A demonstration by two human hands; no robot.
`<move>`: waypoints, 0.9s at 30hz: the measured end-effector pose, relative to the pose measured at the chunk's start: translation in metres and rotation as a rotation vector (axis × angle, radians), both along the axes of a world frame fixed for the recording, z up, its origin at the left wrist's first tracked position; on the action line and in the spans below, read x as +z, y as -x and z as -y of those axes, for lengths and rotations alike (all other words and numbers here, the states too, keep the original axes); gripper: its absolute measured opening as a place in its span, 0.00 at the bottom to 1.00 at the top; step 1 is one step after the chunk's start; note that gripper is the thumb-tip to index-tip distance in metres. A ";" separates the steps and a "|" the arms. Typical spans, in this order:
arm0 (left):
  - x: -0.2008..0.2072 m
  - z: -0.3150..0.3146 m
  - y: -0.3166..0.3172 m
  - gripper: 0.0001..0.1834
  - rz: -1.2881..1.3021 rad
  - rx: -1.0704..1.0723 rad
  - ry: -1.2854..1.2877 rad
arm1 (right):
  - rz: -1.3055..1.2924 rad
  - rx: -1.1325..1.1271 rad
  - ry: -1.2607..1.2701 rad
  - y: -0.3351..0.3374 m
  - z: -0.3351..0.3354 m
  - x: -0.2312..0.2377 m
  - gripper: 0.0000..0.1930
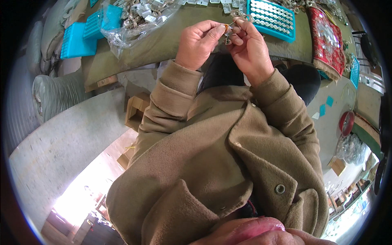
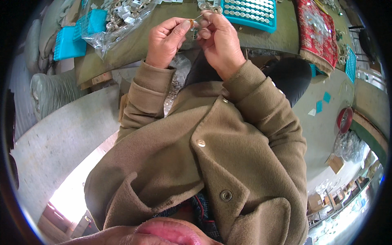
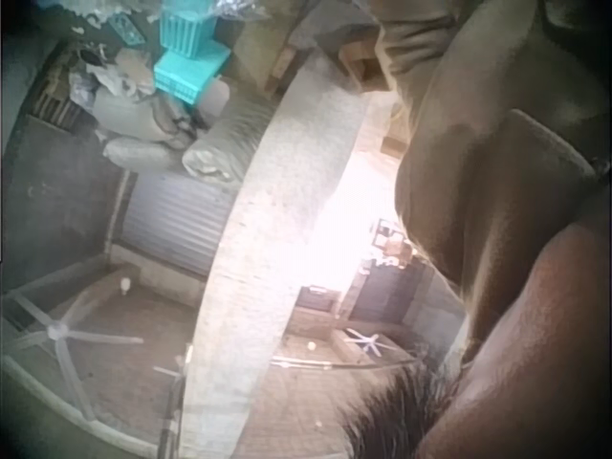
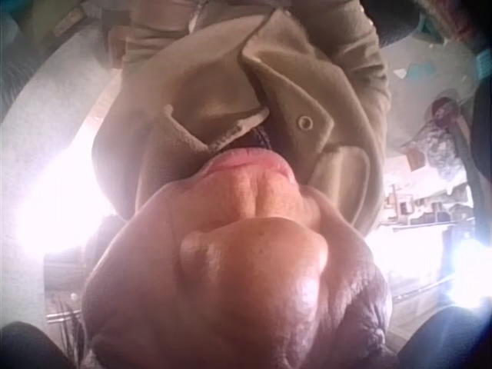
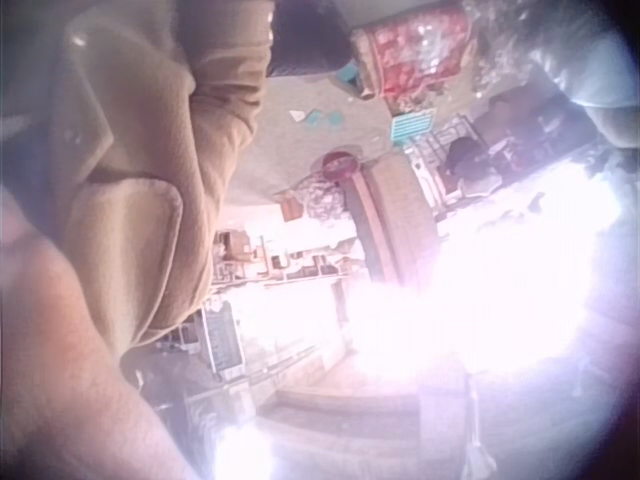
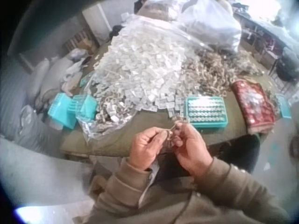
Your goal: The person assembles small electronic components by hand, inserting a white plastic piece into a metal housing and placing a small circular component into the assembly. The person repeatedly picks up components from a table, assembles them, and places the finished units into a blue tray.
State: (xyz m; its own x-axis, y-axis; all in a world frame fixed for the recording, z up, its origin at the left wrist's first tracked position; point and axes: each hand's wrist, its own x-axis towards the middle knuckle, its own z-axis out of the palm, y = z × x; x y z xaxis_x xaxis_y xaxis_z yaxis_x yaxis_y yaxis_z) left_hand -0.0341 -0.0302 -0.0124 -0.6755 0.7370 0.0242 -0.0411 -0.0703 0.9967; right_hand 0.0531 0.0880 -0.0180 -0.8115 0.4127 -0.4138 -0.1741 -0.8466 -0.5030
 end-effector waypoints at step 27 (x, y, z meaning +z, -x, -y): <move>0.004 0.018 0.026 0.07 1.220 -0.321 -0.337 | -0.432 0.036 -1.989 -0.010 -0.018 0.008 0.10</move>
